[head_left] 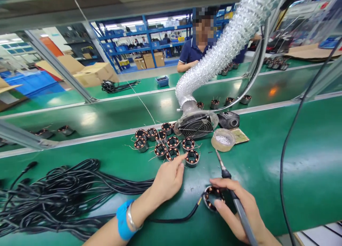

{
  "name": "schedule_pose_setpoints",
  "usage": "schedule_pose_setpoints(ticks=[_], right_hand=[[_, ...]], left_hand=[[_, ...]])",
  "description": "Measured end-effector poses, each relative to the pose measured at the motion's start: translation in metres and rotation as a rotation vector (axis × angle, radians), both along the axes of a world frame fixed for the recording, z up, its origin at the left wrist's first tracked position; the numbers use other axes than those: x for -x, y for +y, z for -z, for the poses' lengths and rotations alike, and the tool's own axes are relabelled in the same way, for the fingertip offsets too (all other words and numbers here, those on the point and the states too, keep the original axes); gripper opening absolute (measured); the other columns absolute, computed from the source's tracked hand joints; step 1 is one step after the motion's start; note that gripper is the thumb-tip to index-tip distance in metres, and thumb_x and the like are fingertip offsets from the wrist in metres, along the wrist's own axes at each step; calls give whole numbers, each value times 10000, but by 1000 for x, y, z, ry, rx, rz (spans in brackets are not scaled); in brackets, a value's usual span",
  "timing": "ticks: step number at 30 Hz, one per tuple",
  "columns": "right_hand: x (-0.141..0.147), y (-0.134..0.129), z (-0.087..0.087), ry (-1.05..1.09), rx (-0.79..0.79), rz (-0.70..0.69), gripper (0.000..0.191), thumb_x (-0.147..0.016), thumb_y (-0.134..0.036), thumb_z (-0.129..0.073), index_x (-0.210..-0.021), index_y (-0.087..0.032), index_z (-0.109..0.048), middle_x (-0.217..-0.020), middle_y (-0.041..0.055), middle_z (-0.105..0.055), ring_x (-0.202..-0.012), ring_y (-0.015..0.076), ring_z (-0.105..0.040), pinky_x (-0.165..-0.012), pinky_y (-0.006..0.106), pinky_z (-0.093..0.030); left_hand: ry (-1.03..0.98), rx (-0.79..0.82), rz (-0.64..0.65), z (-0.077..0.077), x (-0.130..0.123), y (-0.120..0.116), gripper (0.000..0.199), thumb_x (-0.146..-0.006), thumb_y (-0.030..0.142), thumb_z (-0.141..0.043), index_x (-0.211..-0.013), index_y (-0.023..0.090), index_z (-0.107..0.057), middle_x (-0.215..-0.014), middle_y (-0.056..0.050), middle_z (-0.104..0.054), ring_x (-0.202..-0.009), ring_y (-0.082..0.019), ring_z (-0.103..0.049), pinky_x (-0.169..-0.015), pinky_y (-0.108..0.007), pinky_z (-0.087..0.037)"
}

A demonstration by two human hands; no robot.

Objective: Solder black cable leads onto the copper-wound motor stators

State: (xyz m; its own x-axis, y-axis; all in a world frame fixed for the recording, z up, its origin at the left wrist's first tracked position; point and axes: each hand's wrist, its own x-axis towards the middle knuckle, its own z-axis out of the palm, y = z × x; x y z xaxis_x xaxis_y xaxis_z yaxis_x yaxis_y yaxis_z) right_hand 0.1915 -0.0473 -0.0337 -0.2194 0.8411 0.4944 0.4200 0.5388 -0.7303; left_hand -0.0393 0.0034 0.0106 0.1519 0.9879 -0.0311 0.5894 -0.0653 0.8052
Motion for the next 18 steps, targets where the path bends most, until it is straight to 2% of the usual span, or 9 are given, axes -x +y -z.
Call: schedule_pose_setpoints(ticks=[2, 4, 6, 7, 9, 11, 12, 14, 18], right_hand=[[-5, -1, 0, 38, 30, -63, 250, -898, -254, -567, -1145, -221, -580, -871, 28, -680, -708, 159, -680, -650, 247, -580], [-9, 3, -1, 9, 42, -30, 238, -893, -236, -590, -1131, -236, -581, -827, 4, -668, -674, 136, -665, -648, 226, -570], [-11, 12, -1, -66, 25, 33, 314, -854, -242, -659, -1152, -240, -559, -954, 28, -690, -757, 150, -679, -724, 252, -580], [-11, 16, -1, -101, 15, 39, 385, -824, -258, -702, -1173, -237, -539, -1060, 55, -687, -835, 170, -687, -781, 279, -582], [-9, 26, 1, -143, 0, -33, 544, -761, -294, -778, -1217, -229, -489, -1243, 108, -636, -1018, 224, -673, -898, 343, -564], [-2, 34, 3, -153, 6, -156, 645, -717, -305, -824, -1241, -234, -453, -1302, 121, -604, -1152, 262, -625, -974, 383, -532], [2, 37, 5, -151, 18, -210, 664, -710, -295, -827, -1249, -239, -442, -1296, 114, -606, -1173, 265, -614, -980, 386, -527], [9, 42, 6, -143, 48, -274, 631, -727, -249, -796, -1248, -252, -439, -1244, 86, -630, -1106, 244, -646, -919, 356, -548], [12, 43, 7, -124, 81, -276, 518, -741, -172, -699, -1199, -261, -476, -1095, 35, -666, -911, 200, -679, -783, 311, -556]], left_hand=[[10, 32, 44, -1, -3, -6, 420, -910, 250, -453, -1255, 157, -673, -487, 26, -549, -490, -171, -532, -603, -271, -416], [-51, 159, 156, -3, -6, -16, 411, -929, 277, -427, -1219, 162, -694, -496, 28, -550, -481, -159, -512, -577, -258, -396], [-131, 230, 229, -3, -7, -22, 413, -947, 321, -397, -1152, 153, -714, -506, 29, -544, -489, -148, -498, -568, -247, -380], [-163, 219, 218, -2, -6, -22, 420, -953, 344, -385, -1125, 144, -712, -506, 34, -526, -492, -143, -482, -566, -245, -370], [-176, 138, 105, 1, -5, -19, 420, -958, 369, -366, -1100, 137, -685, -504, 55, -453, -494, -136, -428, -555, -244, -338], [-123, 100, 21, 6, -4, -13, 383, -953, 366, -376, -1119, 147, -643, -526, 71, -392, -512, -135, -382, -547, -245, -298], [-89, 109, 21, 8, -3, -10, 356, -948, 357, -390, -1111, 154, -632, -549, 70, -391, -532, -134, -377, -553, -245, -287], [-42, 169, 92, 12, -1, -6, 295, -934, 347, -422, -1022, 160, -632, -599, 58, -422, -573, -131, -383, -570, -247, -282], [-95, 364, 213, 17, 4, -5, 233, -878, 364, -506, -792, 159, -576, -609, 52, -428, -569, -114, -351, -550, -244, -264]])
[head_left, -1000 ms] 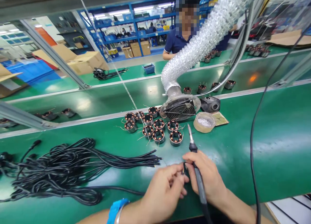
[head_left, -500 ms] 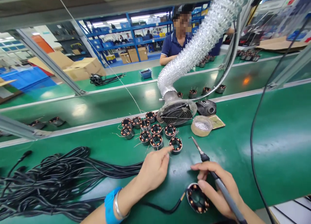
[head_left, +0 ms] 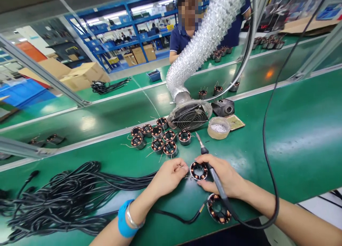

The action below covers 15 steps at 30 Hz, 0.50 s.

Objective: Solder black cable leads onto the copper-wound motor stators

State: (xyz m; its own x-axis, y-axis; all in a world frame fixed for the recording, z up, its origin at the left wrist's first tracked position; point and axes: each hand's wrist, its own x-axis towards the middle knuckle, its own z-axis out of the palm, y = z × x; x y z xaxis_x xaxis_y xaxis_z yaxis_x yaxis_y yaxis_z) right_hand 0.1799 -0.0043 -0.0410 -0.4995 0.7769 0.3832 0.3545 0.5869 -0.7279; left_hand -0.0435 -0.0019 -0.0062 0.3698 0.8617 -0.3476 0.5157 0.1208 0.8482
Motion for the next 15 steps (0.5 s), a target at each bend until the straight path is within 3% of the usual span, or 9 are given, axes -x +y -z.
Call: schedule_pose_setpoints(ticks=[9, 15], right_hand=[[-22, -8, 3, 34, -14, 48, 538, -797, -215, -651, -1293, -222, -443, -1179, 78, -632, -1016, 209, -654, -843, 313, -548], [-18, -8, 1, 40, -32, 72, 511, -777, -214, -636, -1256, -232, -460, -1100, 60, -652, -885, 194, -666, -763, 316, -548]], left_hand=[[26, 76, 97, -1, -10, -7, 256, -843, 415, -600, -855, 160, -625, -524, 90, -326, -508, -101, -263, -484, -242, -175], [-158, -40, -102, -4, -11, 3, 304, -831, 440, -556, -714, 160, -534, -602, 51, -417, -563, -99, -325, -535, -225, -258]])
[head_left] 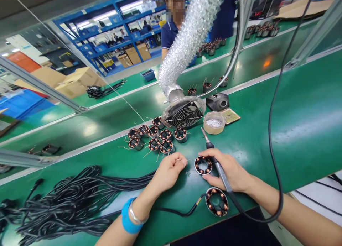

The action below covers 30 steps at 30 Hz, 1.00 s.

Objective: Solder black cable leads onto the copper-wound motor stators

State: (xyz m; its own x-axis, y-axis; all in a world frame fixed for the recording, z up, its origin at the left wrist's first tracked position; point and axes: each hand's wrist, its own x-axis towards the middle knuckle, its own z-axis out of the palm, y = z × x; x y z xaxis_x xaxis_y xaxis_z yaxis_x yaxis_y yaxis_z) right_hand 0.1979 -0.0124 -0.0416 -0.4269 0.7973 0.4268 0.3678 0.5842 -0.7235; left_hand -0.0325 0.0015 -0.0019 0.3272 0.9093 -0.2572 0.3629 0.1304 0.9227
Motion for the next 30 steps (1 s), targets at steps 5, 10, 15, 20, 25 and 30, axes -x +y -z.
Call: schedule_pose_setpoints(ticks=[5, 10, 15, 20, 25, 30], right_hand=[[-1, 0, -2, 2, 18, -9, 514, -767, -208, -644, -1246, -231, -459, -1077, 54, -656, -866, 192, -663, -745, 311, -544], [-1, -2, -1, 20, 26, -11, 517, -771, -214, -642, -1252, -231, -453, -1044, 41, -651, -827, 178, -651, -727, 299, -534], [1, -1, -4, 34, 7, -26, 484, -772, -194, -625, -1226, -230, -463, -1041, 32, -649, -787, 163, -643, -701, 283, -521], [0, -2, -3, 3, 19, -4, 481, -795, -218, -633, -1243, -226, -460, -1052, 48, -656, -847, 184, -657, -745, 302, -533], [-3, -4, -2, -30, 7, -2, 476, -825, -244, -624, -1271, -230, -457, -1079, 60, -665, -843, 186, -680, -733, 300, -554], [-5, -7, 4, -102, -19, 37, 439, -882, -324, -605, -1291, -240, -470, -1131, 78, -677, -933, 221, -708, -784, 321, -598]], left_hand=[[-141, 235, -29, -16, -16, 11, 326, -718, 482, -644, -694, 172, -547, -478, 93, -331, -415, -65, -191, -433, -228, -129], [-122, 237, -1, -17, -12, 3, 408, -752, 565, -653, -771, 164, -582, -456, 104, -304, -419, -67, -177, -441, -231, -115], [65, 140, 91, -13, 6, -15, 466, -788, 595, -653, -709, 138, -598, -537, 53, -409, -506, -78, -282, -494, -231, -191], [-166, 304, -39, -12, -11, -17, 532, -703, 684, -673, -711, 162, -568, -449, 102, -282, -416, -65, -184, -447, -242, -108], [-46, 120, 23, -10, -10, -21, 451, -743, 573, -717, -847, 145, -617, -513, 108, -272, -485, -70, -197, -484, -231, -157], [70, 208, -31, -5, -17, -39, 386, -765, 513, -693, -740, 128, -686, -480, 75, -360, -477, -76, -248, -476, -254, -144]])
